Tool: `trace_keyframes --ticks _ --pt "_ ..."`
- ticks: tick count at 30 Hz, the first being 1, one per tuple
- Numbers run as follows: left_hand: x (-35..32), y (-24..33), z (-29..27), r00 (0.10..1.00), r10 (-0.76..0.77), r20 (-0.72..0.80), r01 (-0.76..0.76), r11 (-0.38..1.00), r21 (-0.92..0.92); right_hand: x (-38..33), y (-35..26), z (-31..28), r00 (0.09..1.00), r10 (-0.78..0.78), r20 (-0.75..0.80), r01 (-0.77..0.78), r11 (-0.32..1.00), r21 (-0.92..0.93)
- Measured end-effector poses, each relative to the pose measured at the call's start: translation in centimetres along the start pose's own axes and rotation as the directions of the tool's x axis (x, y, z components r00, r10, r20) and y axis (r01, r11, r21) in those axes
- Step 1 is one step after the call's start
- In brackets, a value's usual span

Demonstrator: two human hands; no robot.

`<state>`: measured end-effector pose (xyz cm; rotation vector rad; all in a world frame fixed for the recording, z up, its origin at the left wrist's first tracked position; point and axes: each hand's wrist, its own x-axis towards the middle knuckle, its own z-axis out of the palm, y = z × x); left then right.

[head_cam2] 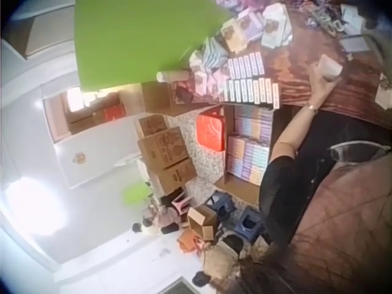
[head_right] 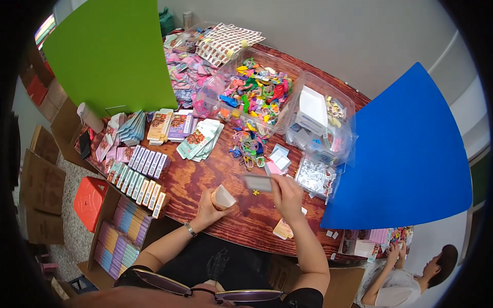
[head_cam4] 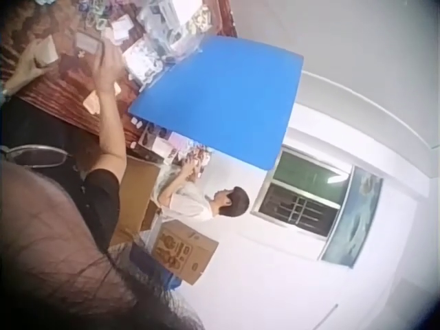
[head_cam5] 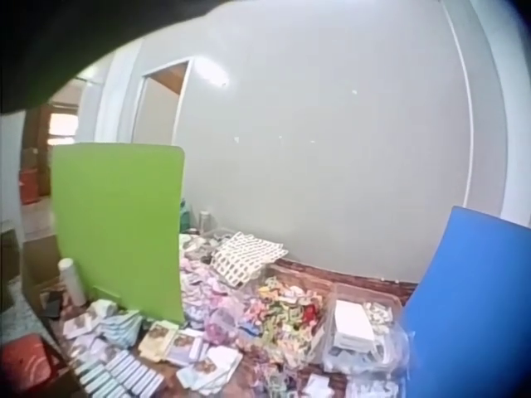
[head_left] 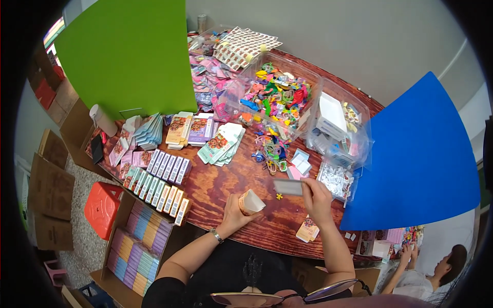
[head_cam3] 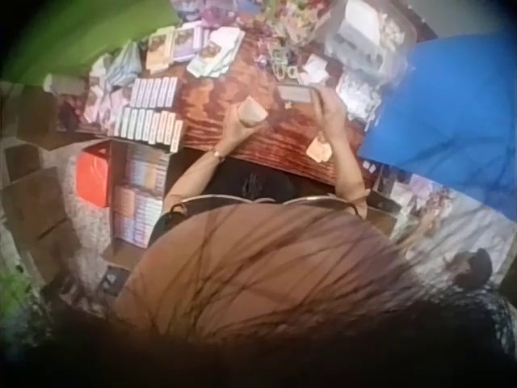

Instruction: Assembling small toy components by placing plastic parts into containers and packaging them.

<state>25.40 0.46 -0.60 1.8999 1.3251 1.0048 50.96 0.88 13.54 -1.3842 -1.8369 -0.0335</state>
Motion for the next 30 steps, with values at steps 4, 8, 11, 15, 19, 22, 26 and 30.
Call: trace_keyframes --ticks 4,8,11,15,19,22,26,30 --pt "0.0 0.4 -0.2 0.997 0.051 -0.053 -0.048 0.998 0.049 -1.3 -4.2 0.6 0.999 0.026 0.038 -0.031 0.989 0.147" --pt "0.0 0.8 -0.4 0.992 0.079 -0.101 -0.075 0.996 0.041 -1.7 -4.6 2.3 0.978 -0.166 0.129 0.153 0.983 0.105" --pt "-0.5 0.2 -0.5 0.983 0.121 -0.141 -0.113 0.991 0.066 -1.9 -4.8 2.8 0.955 -0.209 0.213 0.199 0.978 0.065" --pt "-1.1 0.5 -0.4 0.981 0.173 -0.085 -0.162 0.979 0.122 -2.8 -4.7 4.9 0.933 -0.248 0.260 0.237 0.969 0.074" --pt "-1.0 0.2 -0.5 0.987 0.155 -0.053 -0.145 0.978 0.150 -4.0 -5.9 6.5 0.904 -0.273 0.328 0.269 0.961 0.061" --pt "-0.9 -0.7 -1.4 0.993 0.107 -0.052 -0.098 0.983 0.158 -2.9 -3.1 8.0 0.970 -0.172 0.172 0.128 0.963 0.239" --pt "-1.6 -1.6 -1.2 0.998 0.041 -0.040 -0.034 0.987 0.155 -1.3 4.7 12.5 0.983 0.076 0.166 -0.095 0.989 0.115" --pt "-1.5 -1.7 -0.8 0.999 0.036 -0.020 -0.032 0.986 0.161 -1.8 9.1 16.5 0.924 0.218 0.315 -0.130 0.952 -0.276"
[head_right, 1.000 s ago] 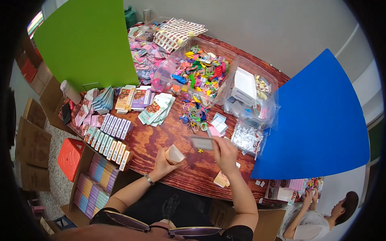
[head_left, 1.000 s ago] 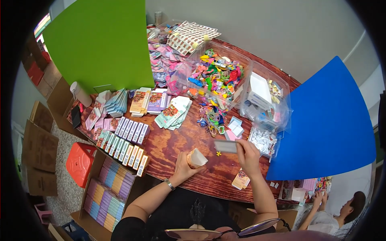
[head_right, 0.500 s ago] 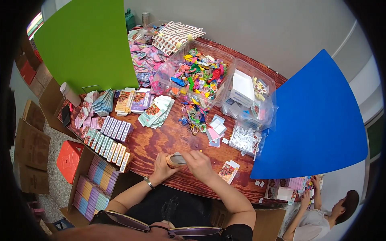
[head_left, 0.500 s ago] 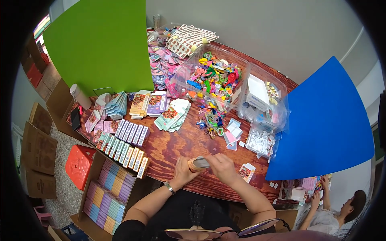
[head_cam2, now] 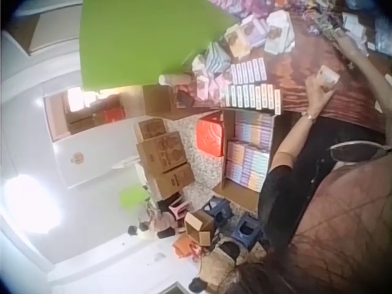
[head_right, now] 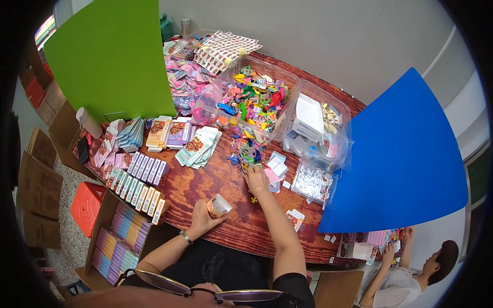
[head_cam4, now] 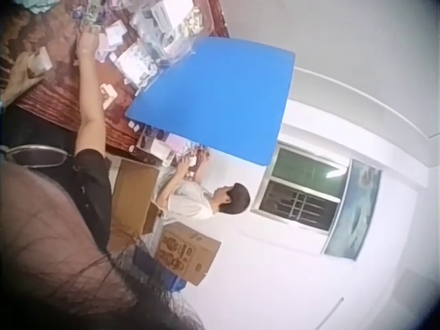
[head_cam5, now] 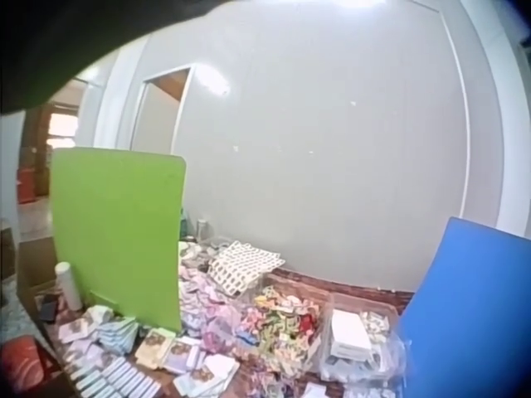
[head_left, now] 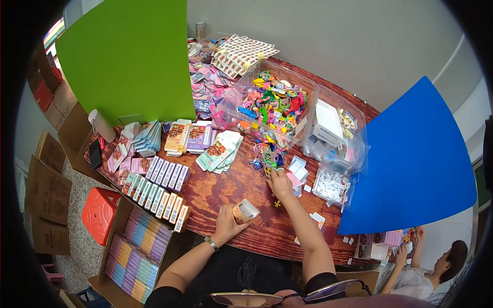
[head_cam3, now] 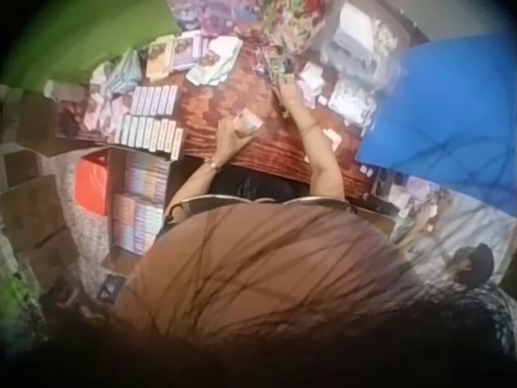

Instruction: Assembling small toy components by placing plastic parts into containers and packaging them.

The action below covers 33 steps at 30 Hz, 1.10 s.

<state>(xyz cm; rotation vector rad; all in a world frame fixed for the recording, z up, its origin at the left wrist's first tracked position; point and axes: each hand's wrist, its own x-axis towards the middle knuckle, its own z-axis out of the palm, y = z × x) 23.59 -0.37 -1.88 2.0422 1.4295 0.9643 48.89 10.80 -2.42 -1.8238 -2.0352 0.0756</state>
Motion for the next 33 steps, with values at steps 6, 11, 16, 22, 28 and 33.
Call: trace_keyframes --ticks 6,11,16,22,28,33 --pt "0.0 -0.4 -0.3 1.000 -0.004 0.003 0.004 1.000 -0.018 2.0 1.4 -4.2 0.998 -0.052 -0.043 0.055 0.996 0.073" --pt "0.0 -0.5 -0.1 0.999 -0.022 0.031 0.022 1.000 0.003 1.9 1.6 -9.4 1.000 -0.014 0.027 0.003 0.926 0.377" --pt "0.0 -0.7 -0.5 0.999 0.008 0.041 -0.008 1.000 0.001 0.1 3.2 -9.4 0.979 0.133 0.154 -0.182 0.908 0.376" --pt "0.2 -0.3 -0.3 0.998 -0.018 0.053 0.020 0.999 -0.028 -3.8 5.1 -8.1 0.911 0.056 0.408 -0.341 0.658 0.671" --pt "-0.1 -0.8 0.0 0.998 -0.031 0.062 0.032 0.999 -0.009 -7.3 3.1 -4.8 0.792 0.156 0.591 -0.560 0.571 0.600" --pt "-0.1 -0.7 -0.1 0.999 -0.021 0.047 0.022 1.000 -0.022 -7.9 3.1 -2.6 0.955 0.082 0.285 -0.173 0.935 0.309"
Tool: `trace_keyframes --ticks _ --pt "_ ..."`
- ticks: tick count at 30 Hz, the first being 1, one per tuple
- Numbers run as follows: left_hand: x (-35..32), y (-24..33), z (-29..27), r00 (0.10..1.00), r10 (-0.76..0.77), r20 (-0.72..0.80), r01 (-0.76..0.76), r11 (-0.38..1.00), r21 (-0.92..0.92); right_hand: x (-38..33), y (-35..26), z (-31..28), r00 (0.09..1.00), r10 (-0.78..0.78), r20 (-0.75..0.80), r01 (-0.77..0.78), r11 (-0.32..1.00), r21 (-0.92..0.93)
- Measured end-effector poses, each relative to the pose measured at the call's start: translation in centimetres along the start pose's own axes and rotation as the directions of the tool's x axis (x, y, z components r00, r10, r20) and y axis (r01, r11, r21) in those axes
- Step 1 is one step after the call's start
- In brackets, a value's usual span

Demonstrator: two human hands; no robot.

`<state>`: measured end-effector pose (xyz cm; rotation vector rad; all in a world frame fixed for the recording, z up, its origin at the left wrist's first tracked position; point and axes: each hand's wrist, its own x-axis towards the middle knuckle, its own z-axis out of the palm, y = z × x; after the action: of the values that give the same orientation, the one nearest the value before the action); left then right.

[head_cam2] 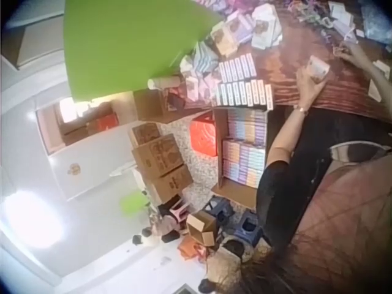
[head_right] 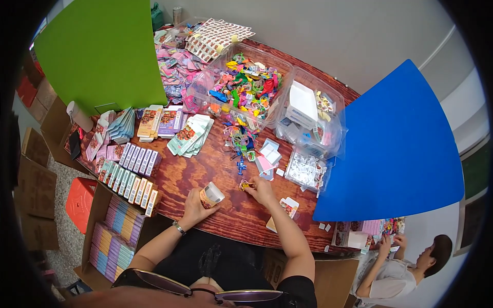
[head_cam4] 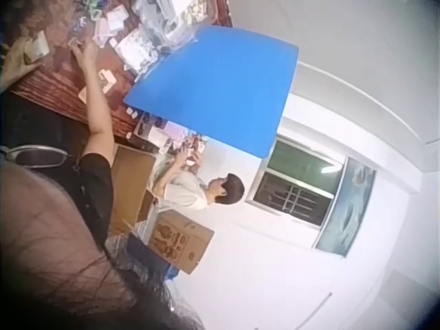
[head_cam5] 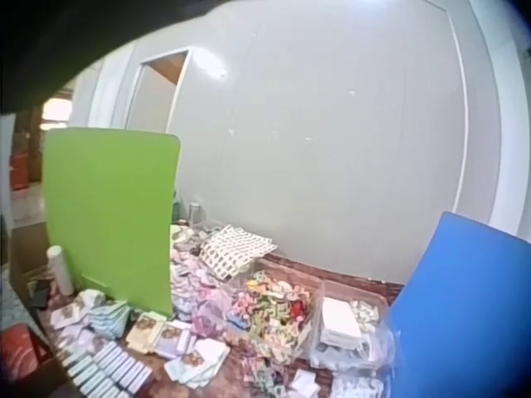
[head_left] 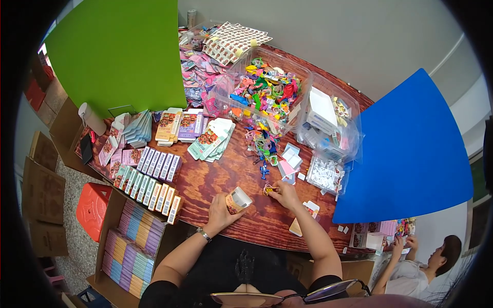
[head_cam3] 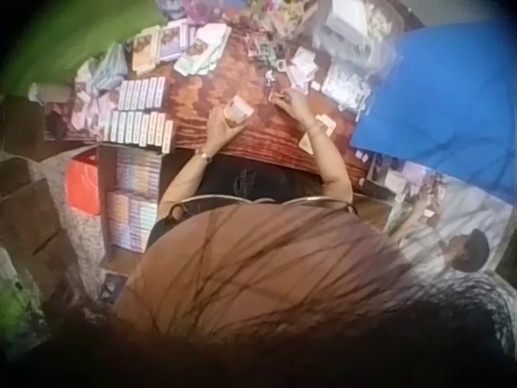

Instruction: Assembling small toy components by placing plastic parts into containers and packaging them.

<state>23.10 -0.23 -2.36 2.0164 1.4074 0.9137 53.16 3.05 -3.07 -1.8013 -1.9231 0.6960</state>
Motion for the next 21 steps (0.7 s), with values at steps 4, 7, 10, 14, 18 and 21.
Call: trace_keyframes --ticks 4,7,10,14,18,21 --pt "0.1 0.2 -0.2 1.000 -0.014 0.006 0.014 1.000 0.013 0.2 -0.5 0.0 0.997 0.009 0.072 -0.002 0.995 -0.099" --pt "-0.2 -0.2 -0.2 1.000 -0.016 -0.003 0.016 1.000 0.022 0.5 -2.0 -0.9 0.967 0.191 0.167 -0.204 0.977 0.065" --pt "-0.2 -0.2 -0.1 1.000 -0.025 -0.003 0.025 1.000 0.005 0.7 -2.1 -1.5 0.977 0.131 0.167 -0.147 0.985 0.089" --pt "0.0 0.1 -0.1 0.999 -0.038 0.003 0.038 0.999 0.013 0.8 -2.5 -1.3 0.990 0.073 0.121 -0.077 0.997 0.032" --pt "0.0 0.1 -0.1 1.000 -0.014 -0.027 0.014 1.000 0.004 1.0 -2.1 -0.5 0.986 -0.132 0.101 0.147 0.977 -0.157" --pt "0.1 0.3 -0.2 0.998 0.019 -0.057 -0.019 1.000 0.005 1.2 -2.3 -0.7 0.988 -0.019 0.151 0.011 0.999 0.049"
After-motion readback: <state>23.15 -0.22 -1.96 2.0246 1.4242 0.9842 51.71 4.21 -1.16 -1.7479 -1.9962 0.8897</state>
